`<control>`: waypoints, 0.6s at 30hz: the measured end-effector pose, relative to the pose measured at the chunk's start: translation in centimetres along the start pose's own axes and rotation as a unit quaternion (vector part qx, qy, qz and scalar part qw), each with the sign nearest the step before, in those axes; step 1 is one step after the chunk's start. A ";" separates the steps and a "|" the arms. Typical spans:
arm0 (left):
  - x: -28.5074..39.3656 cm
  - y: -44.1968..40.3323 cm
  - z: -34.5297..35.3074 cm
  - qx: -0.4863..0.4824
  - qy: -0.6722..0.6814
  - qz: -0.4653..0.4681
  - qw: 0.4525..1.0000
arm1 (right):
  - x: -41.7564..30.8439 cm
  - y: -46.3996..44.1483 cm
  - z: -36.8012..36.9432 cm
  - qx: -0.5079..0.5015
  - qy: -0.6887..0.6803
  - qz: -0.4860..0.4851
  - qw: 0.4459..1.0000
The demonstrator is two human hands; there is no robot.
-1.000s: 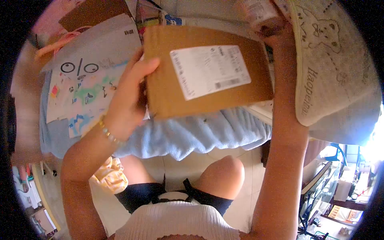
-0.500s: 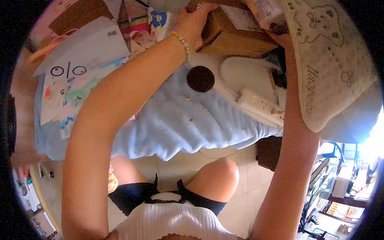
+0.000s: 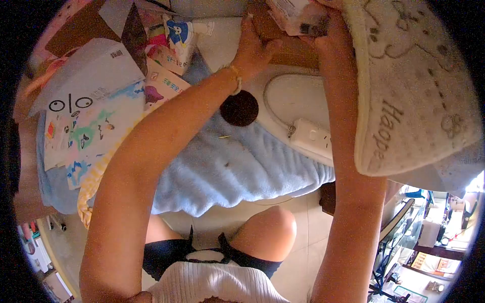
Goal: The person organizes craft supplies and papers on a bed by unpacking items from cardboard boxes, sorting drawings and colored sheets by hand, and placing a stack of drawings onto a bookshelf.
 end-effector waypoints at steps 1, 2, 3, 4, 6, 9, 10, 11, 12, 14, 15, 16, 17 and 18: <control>-0.5 -0.8 0.6 -0.037 0.021 -0.034 0.999 | 0.0 -0.9 -1.3 0.068 -0.001 -0.004 0.998; -0.7 -1.5 0.5 -0.029 0.017 -0.044 0.998 | 0.0 -1.5 -2.5 0.136 -0.002 -0.008 0.991; -1.1 -2.1 0.7 -0.022 0.013 -0.055 0.998 | -0.2 -1.5 -3.7 0.205 -0.003 -0.011 0.979; -1.4 -3.3 0.6 0.031 -0.017 -0.041 0.998 | -0.1 -1.2 -2.5 0.184 0.020 -0.001 0.983; -2.0 -3.9 1.2 0.056 -0.021 -0.068 0.996 | 0.1 -0.3 0.7 0.138 0.067 0.020 0.988; -1.9 -3.5 1.5 -0.037 0.223 -0.166 0.960 | 1.3 2.9 -0.1 0.196 0.152 0.016 0.969; -1.6 -3.1 1.5 -0.070 0.407 -0.180 0.893 | 1.9 3.3 -0.4 0.169 0.172 0.022 0.970; -1.4 -3.1 1.2 -0.074 0.405 -0.166 0.896 | 1.9 3.9 -0.3 0.121 0.197 0.024 0.973; -1.4 -3.0 1.0 -0.078 0.404 -0.153 0.898 | 1.8 5.2 -0.1 0.074 0.221 0.025 0.972; -1.5 -3.0 0.5 -0.030 0.020 -0.075 0.997 | -0.5 6.4 -2.7 0.103 0.261 -0.029 0.960; -0.3 -3.1 -0.6 -0.005 0.017 -0.016 1.000 | -3.0 6.8 -5.3 0.178 0.274 -0.086 0.941; 1.6 -3.2 -2.5 0.018 0.015 0.044 0.999 | -5.4 6.6 -7.7 0.227 0.287 -0.109 0.924; 3.6 -3.3 -4.2 0.042 0.011 0.103 0.994 | -7.2 6.5 -9.6 0.275 0.297 -0.132 0.905; 4.3 -3.7 -4.5 0.023 0.003 0.092 0.996 | -6.5 6.2 -10.3 0.270 0.288 -0.082 0.915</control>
Point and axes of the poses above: each hand's wrist, its own y-axis away from the middle knuckle, its own z-axis out of the palm, x = y × z, the point moved 10 cm from there along -y, towards the middle knuckle, and after that the axes turned 12 degrees about -y, right-handed, at the moved point
